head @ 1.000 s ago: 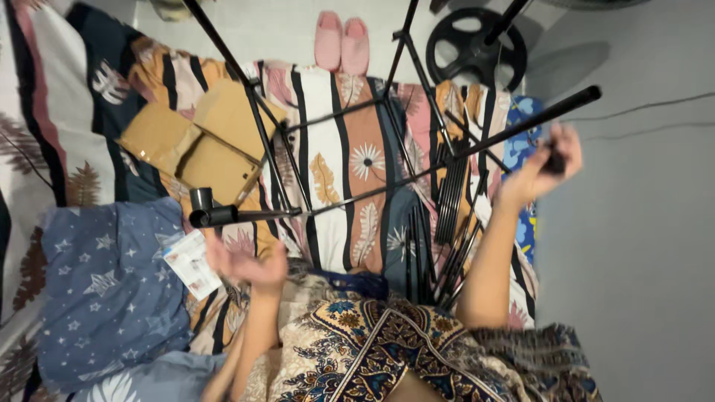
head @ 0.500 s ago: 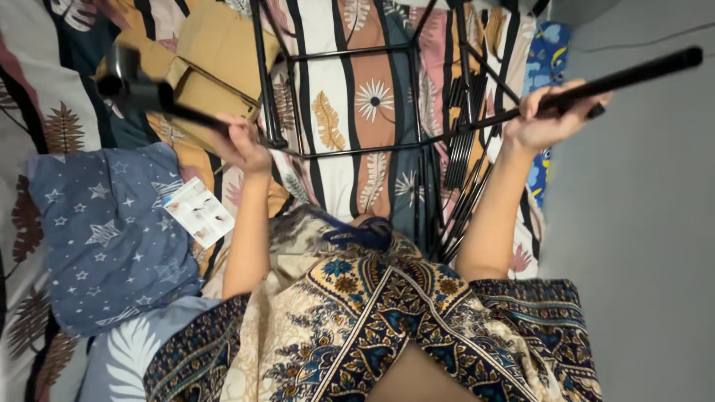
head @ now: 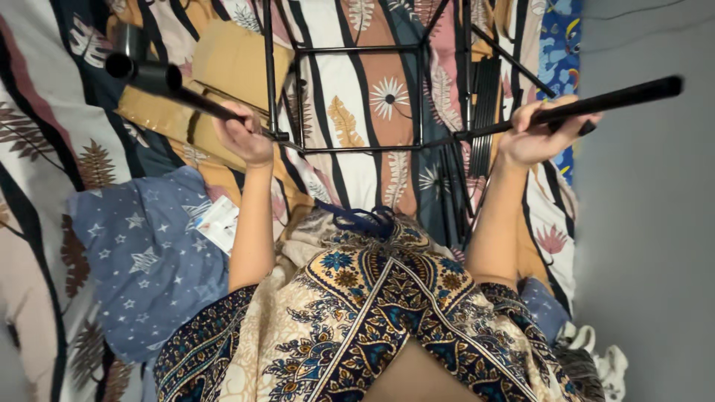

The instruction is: The person assembles a black metal rack by hand, connecting long rods into plastic corner joints while sitting on a bed. They retrieve components from a cardboard box and follow printed instructions.

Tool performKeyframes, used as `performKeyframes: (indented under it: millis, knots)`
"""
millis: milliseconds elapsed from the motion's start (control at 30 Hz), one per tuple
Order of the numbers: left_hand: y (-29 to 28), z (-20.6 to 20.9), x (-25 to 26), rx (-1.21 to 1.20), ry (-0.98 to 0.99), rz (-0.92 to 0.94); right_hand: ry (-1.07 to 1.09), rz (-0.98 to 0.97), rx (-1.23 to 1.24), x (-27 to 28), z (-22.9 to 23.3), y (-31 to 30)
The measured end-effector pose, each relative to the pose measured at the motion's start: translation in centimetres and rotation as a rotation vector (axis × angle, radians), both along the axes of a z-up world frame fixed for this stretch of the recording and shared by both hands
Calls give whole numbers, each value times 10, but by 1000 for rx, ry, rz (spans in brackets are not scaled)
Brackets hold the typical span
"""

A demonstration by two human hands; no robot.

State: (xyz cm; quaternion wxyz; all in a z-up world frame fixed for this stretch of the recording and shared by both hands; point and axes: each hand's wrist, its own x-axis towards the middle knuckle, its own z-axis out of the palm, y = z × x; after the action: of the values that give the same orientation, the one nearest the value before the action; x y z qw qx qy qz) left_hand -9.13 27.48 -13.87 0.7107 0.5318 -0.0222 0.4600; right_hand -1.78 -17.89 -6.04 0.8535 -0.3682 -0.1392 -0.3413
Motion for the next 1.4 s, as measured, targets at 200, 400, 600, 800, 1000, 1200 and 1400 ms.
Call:
performKeyframes:
  millis: [200, 400, 600, 800, 1000, 1200, 1400]
  knots:
    - [22, 2, 0, 2, 61, -136, 74, -87, 17, -2, -11, 10]
    - [12, 42, -31, 250, 149, -21, 161, -148, 3, -5, -29, -22]
    - [-50, 83, -47, 741, -120, 34, 210, -149, -105, -18, 10, -86]
    - [-161, 155, 4, 1018, -223, -404, 96, -18, -393, -48, 126, -66]
    - [-228, 244, 38, 731, -137, -875, 194, -164, -762, -64, 211, -18]
    - [-248, 288, 48, 658, -162, -935, 112, -140, -887, -81, 221, -11]
    - [-252, 291, 61, 619, -93, -1039, 7, -87, -860, -79, 209, 3]
